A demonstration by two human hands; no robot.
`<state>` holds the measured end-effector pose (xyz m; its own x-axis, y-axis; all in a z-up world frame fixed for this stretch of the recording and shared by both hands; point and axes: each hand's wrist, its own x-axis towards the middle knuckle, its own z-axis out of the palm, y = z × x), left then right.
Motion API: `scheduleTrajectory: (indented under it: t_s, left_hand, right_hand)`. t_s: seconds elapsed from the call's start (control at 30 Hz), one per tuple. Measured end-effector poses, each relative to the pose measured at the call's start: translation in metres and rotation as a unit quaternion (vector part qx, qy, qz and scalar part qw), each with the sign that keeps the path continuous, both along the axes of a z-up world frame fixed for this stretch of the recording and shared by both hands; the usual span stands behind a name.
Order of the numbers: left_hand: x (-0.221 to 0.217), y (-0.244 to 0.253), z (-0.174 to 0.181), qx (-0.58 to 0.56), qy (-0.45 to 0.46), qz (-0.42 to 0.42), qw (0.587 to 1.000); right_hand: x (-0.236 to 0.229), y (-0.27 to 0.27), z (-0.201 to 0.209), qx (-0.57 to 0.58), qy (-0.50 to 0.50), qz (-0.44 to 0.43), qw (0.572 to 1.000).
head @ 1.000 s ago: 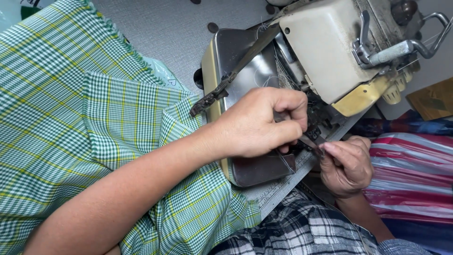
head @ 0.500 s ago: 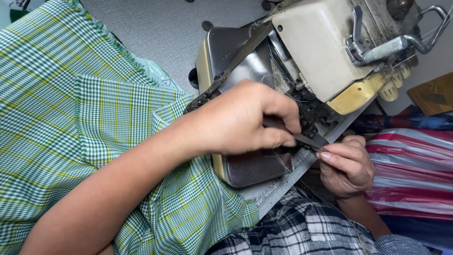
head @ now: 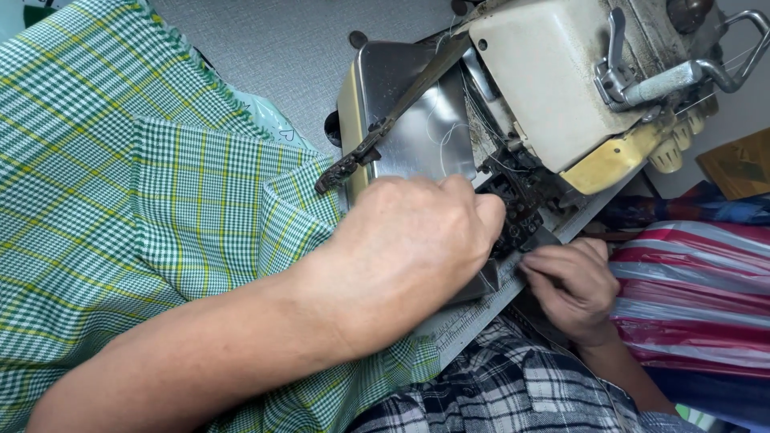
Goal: The person maintains a sewing machine by cleaning lint from the inner mechanisms and threading the needle.
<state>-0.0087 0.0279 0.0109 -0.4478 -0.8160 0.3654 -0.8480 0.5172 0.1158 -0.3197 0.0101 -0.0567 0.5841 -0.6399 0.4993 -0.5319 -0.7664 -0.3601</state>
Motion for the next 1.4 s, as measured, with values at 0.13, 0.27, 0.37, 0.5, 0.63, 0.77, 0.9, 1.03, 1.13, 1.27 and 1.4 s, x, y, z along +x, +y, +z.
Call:
scheduleTrajectory:
  t_s: [0.13, 0.27, 0.37, 0.5, 0.63, 0.77, 0.9, 1.03, 1.13, 1.27, 1.4]
  left_hand:
    - [-0.011, -0.001, -0.013, -0.036, 0.038, 0.029, 0.998]
    - [-0.010, 0.000, -0.011, -0.021, 0.042, 0.033, 0.998]
    - [-0.012, 0.000, -0.016, -0.029, 0.046, 0.036, 0.998]
    - [-0.018, -0.005, -0.024, -0.042, 0.065, 0.037, 0.996]
    - [-0.018, -0.006, -0.027, -0.067, 0.050, 0.043, 0.996]
    - [-0.015, -0.006, -0.022, -0.043, 0.047, 0.028, 0.998]
    - [-0.018, -0.007, -0.028, -0.054, 0.023, 0.019, 0.998]
    - [-0.021, -0.011, -0.035, -0.086, 0.049, 0.027, 0.995]
    - [-0.019, -0.014, -0.036, -0.078, 0.064, 0.011, 0.995]
    - [-0.014, -0.012, -0.032, -0.055, 0.070, -0.015, 0.996]
    - [-0.014, -0.010, -0.030, -0.059, 0.042, 0.001, 0.997]
  right_hand:
    - [0.001, -0.005, -0.010, -0.045, 0.144, -0.019, 0.988]
    - [-0.009, -0.010, -0.024, -0.077, 0.182, -0.032, 0.980]
    - [-0.018, -0.013, -0.038, -0.090, 0.186, -0.032, 0.978]
    - [-0.014, -0.012, -0.040, -0.083, 0.216, -0.062, 0.971]
    - [-0.014, -0.015, -0.043, -0.092, 0.214, -0.054, 0.971]
    - [-0.014, -0.015, -0.046, -0.078, 0.208, -0.064, 0.973]
    - [-0.007, -0.018, -0.045, -0.073, 0.168, -0.029, 0.983]
    - [-0.014, -0.019, -0.054, -0.075, 0.176, -0.035, 0.981]
    - [-0.016, -0.019, -0.058, -0.079, 0.174, -0.034, 0.981]
    - [-0.015, -0.020, -0.060, -0.093, 0.165, -0.035, 0.981]
    - [-0.015, -0.020, -0.060, -0.088, 0.160, -0.034, 0.983]
